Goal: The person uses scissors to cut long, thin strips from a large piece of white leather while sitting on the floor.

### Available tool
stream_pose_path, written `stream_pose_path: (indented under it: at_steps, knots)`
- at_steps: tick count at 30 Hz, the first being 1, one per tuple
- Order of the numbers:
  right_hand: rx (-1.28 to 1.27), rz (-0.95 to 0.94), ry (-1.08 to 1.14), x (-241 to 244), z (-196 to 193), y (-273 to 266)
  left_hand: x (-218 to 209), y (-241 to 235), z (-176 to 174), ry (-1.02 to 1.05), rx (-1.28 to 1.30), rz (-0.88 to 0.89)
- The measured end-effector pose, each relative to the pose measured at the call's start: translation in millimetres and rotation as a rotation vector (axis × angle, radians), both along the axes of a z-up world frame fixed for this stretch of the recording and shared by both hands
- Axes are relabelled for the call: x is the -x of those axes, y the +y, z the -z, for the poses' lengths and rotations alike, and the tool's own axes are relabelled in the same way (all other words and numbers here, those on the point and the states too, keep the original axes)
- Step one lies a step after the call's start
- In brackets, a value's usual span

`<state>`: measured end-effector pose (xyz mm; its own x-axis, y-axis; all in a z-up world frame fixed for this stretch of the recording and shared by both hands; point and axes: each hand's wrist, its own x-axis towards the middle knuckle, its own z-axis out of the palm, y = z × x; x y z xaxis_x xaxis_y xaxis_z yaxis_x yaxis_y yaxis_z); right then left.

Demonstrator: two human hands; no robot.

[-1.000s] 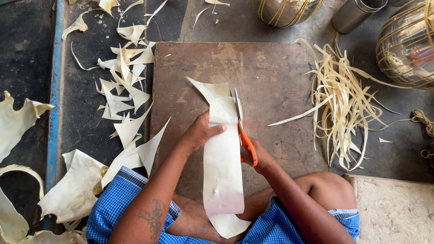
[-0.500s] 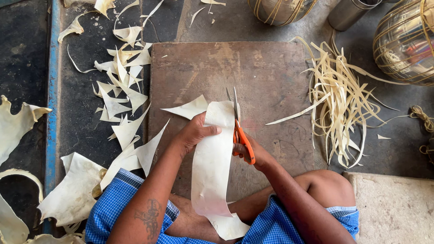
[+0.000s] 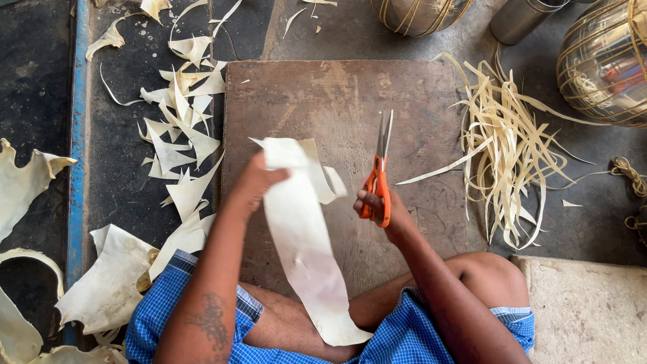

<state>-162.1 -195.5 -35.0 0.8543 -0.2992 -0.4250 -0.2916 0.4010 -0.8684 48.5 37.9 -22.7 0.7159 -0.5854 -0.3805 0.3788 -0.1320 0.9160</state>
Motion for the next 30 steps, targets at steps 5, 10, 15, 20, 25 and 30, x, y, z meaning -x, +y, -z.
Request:
stream_pose_path:
  at_steps: [5, 10, 15, 20, 25, 30]
  knots:
    - [0.292, -0.069, -0.013, -2.3, -3.4, -3.7, -14.0, 31.5, -20.6, -0.126, -0.474, 0.034]
    - [0.296, -0.121, -0.099, -10.1, 9.2, 14.6, -10.3, 19.1, -14.1, -0.072, -0.574, 0.141]
    - [0.34, -0.035, -0.02, -8.0, 0.2, 4.5, -10.1, 17.1, -25.9, -0.222, -0.961, 0.131]
    - [0.229, 0.101, -0.025, 6.9, -45.7, -21.9, 9.6, 8.4, -46.8, -0.903, -1.172, -0.046]
    - [-0.071, 0.219, -0.447, 13.9, -53.2, -28.9, 103.9, -72.3, -21.9, -0.974, -0.457, 0.552]
    - [-0.129, 0.249, -0.44, 14.9, -60.9, -38.1, 129.4, -82.5, 1.4, -0.953, -0.172, 0.538]
